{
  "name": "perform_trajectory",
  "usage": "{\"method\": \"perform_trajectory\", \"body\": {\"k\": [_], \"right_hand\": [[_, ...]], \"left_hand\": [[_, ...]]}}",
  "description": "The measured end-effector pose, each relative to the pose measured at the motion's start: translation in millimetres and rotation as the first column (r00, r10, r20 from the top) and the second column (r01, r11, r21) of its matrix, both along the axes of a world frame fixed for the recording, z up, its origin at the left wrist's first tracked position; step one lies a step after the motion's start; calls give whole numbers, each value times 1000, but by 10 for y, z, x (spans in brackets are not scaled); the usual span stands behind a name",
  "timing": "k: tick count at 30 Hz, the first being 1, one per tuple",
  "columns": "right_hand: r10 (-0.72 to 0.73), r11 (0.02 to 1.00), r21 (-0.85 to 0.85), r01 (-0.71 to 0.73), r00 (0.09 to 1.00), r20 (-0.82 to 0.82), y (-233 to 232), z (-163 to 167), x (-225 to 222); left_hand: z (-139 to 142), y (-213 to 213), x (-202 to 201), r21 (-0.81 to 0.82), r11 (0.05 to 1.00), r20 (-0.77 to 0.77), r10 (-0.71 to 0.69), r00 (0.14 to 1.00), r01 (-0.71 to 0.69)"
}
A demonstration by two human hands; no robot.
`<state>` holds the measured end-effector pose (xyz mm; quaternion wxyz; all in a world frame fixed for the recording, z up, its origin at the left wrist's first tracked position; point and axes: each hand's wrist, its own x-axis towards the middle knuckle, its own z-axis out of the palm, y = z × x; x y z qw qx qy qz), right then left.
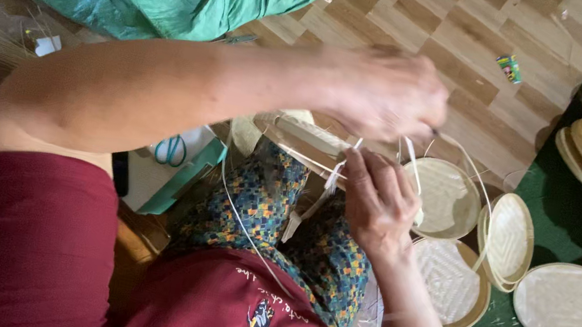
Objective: The person sits on the floor and weaves a white plastic strip around the rim of a round woven basket base. They repeatedly thread the strip through the existing weave and pull it tight to secure the edge.
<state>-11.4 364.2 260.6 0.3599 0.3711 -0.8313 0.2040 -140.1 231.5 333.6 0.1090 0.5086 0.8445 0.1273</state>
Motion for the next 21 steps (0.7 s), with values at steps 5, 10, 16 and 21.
{"method": "perform_trajectory", "body": {"k": [5,10,16,21], "right_hand": [[-15,1000,-24,16,999,40,216,-200,114],[-256,930,-250,268,963,82,588,-400,223],[-320,861,-319,396,909,266,1119,-465,262],[-189,922,-233,309,885,427,916,-329,189]], "left_hand": [[-376,-288,-48,58,953,290,267,919,-296],[-647,-1718,-519,-135,825,-152,531,834,-549],[-1058,-3337,-72,-447,242,-568,667,483,-861],[-741,-1920,612,579,757,-176,479,860,-303]]}}
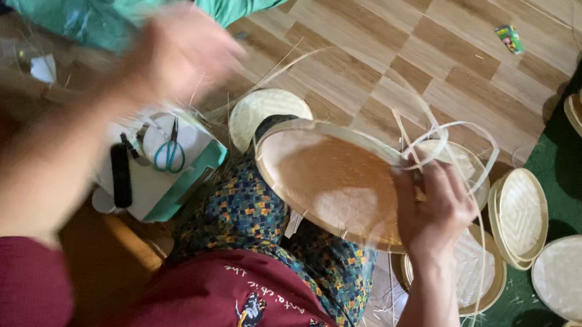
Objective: The person sits on the floor and weaves a white plastic strip around the rim of a round woven basket base. They repeatedly thread the strip through the existing weave and pull it tight to secure the edge.
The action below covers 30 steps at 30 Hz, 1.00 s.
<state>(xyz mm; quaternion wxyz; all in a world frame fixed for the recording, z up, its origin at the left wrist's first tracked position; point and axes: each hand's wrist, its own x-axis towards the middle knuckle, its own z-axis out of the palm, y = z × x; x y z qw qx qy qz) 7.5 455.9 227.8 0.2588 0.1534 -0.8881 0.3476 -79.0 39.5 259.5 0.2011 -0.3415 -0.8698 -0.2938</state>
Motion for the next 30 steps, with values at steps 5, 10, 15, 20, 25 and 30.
{"method": "perform_trajectory", "body": {"k": [5,10,15,20,25,30], "right_hand": [[24,994,110,-22,999,-22,-416,38,55],[-32,996,76,40,994,-102,-445,-43,182],[-87,996,-52,78,978,-189,-419,-212,200],[-102,995,-35,97,969,-226,-400,-315,229],[-91,995,-70,77,970,-226,-429,-354,190],[-132,991,5,136,968,-214,-403,-382,208]], "left_hand": [[-132,1523,746,-18,971,64,-238,969,240],[-510,1731,759,126,976,-57,-173,983,179],[-532,1730,834,-11,971,-20,-239,971,239],[-526,1706,965,290,871,-166,-362,917,396],[-577,1722,764,527,757,-24,-440,897,386],[-582,1718,776,537,799,-25,-307,951,272]]}}
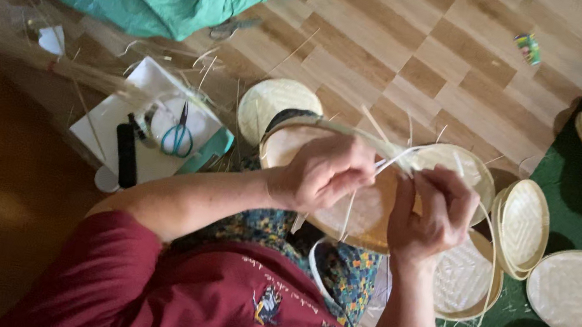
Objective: The person sits on the floor and weaves a white plastic strip around the rim of a round woven basket base. They repeatedly thread the strip through the existing weave and pull it tight to secure the edge.
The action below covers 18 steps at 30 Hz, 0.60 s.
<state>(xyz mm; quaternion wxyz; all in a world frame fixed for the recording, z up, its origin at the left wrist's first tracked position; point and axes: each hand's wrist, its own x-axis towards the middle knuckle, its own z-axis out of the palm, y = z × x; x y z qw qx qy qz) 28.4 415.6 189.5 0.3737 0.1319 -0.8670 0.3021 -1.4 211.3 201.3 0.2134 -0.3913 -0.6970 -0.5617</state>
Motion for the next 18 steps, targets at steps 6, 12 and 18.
{"method": "perform_trajectory", "body": {"k": [6,12,18], "right_hand": [[129,992,12,-128,991,-32,27,-11,68],[293,951,100,-291,956,-2,-38,48,117],[296,954,-36,-298,953,-64,-98,-12,99]], "left_hand": [[-26,55,56,30,999,215,4,977,-11],[-1,136,106,57,998,233,-40,972,27],[-44,180,109,93,995,372,-78,925,46]]}}
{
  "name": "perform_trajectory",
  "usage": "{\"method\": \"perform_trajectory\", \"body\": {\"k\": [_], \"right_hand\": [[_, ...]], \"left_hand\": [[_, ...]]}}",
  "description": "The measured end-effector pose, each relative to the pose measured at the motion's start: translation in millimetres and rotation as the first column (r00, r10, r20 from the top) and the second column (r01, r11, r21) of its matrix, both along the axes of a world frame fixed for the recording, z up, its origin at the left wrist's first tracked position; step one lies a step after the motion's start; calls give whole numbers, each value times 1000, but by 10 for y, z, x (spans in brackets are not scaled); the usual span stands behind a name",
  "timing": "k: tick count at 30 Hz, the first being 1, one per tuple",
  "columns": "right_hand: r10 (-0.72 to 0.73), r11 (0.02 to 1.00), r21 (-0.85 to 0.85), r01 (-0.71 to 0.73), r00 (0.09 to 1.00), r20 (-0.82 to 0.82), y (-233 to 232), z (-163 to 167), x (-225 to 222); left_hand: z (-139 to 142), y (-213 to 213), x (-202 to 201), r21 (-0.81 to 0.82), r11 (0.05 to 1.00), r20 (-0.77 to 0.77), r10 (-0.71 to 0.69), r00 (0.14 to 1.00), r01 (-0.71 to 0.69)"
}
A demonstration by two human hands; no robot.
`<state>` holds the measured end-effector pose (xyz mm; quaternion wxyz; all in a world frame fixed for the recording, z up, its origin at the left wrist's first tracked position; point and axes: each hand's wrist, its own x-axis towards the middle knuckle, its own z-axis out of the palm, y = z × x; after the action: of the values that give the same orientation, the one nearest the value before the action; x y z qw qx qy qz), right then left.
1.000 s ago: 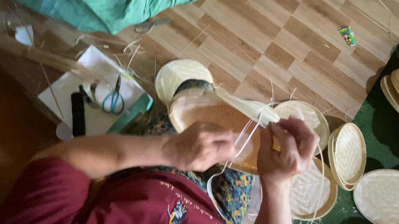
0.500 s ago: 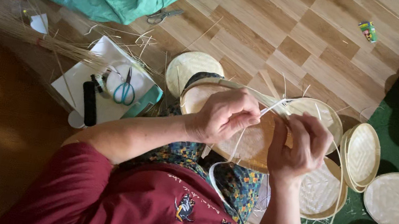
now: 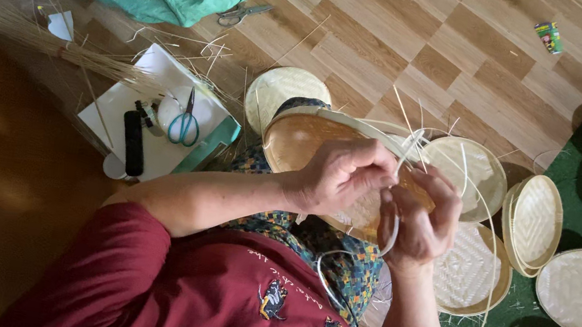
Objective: The person sits on the floor and weaves a white plastic strip around the rim of a round woven basket base. They repeatedly thread the strip through the existing weave and pull it tight to secure the edge.
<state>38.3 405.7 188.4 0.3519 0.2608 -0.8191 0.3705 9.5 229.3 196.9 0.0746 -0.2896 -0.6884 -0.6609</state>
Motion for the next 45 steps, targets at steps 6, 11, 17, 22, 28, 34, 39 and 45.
{"method": "perform_trajectory", "body": {"k": [6,11,17,22,28,34,39,45], "right_hand": [[46,984,-179,-20,989,142,46,-8,57],[86,978,-201,-49,980,181,60,42,79],[100,959,-283,-35,970,222,100,59,78],[106,947,-322,-24,965,240,125,53,77],[206,901,-422,-102,956,210,205,34,-18],[327,793,-588,-159,926,191,242,5,-50],[247,914,-367,-170,953,175,264,18,-111],[206,934,-327,-143,964,169,259,-50,-115]], "left_hand": [[-140,-82,14,334,932,183,-210,960,140],[-143,-139,87,423,896,235,-256,938,138],[-141,-209,13,626,778,354,-348,868,56],[-196,-294,-91,595,801,371,-348,861,67],[-248,-339,-169,681,732,411,-416,811,31],[-252,-403,-270,779,627,438,-536,722,-6],[-98,-418,-264,457,862,247,-361,899,221],[-45,-280,-145,-269,951,-448,14,894,-149]]}}
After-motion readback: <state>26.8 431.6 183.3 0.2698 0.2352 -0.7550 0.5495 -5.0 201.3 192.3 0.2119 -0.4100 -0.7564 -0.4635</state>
